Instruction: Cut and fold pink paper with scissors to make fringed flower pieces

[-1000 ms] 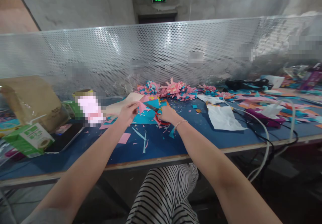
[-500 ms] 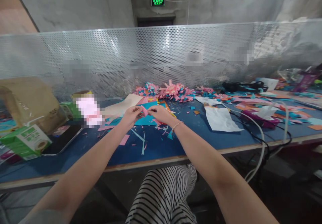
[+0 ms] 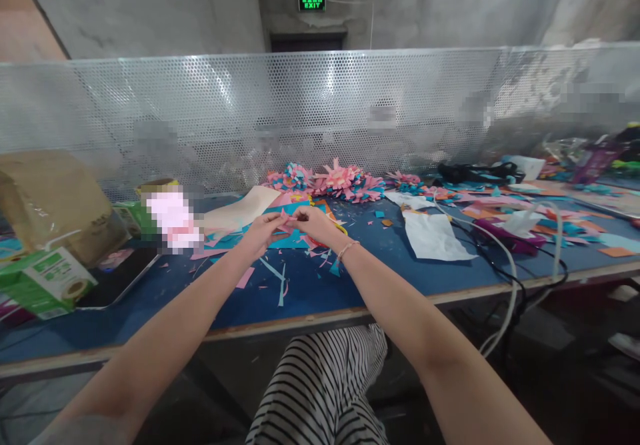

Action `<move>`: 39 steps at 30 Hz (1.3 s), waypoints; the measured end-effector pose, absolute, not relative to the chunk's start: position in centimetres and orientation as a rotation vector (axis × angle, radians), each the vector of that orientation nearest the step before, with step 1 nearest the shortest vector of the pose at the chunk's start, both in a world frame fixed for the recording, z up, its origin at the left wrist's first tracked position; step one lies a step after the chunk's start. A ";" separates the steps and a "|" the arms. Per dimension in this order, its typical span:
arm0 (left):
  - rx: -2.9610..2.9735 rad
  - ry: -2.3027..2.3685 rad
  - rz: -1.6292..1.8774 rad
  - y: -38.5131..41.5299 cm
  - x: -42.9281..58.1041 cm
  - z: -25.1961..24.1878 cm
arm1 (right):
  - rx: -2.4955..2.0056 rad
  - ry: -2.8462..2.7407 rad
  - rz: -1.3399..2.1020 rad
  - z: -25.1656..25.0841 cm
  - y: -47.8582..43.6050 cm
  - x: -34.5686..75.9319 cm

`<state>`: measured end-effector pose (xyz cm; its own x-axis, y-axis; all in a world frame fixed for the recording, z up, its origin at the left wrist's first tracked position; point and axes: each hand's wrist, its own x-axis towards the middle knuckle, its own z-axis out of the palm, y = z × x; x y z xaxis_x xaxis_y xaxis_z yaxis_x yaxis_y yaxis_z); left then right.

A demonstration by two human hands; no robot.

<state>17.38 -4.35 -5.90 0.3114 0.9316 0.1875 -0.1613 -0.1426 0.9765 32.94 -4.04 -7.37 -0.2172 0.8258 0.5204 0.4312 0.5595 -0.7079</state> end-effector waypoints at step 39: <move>1.180 0.757 0.949 -3.8 16.1 -4.8 | -0.821 -1.439 1.057 -7.6 -3.6 32.8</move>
<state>16.10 -3.82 -4.80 0.4229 0.9062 -0.0052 -0.2070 0.1022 0.9730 32.84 -3.58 -7.58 -0.1428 0.9200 0.3650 -0.0730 0.3580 -0.9309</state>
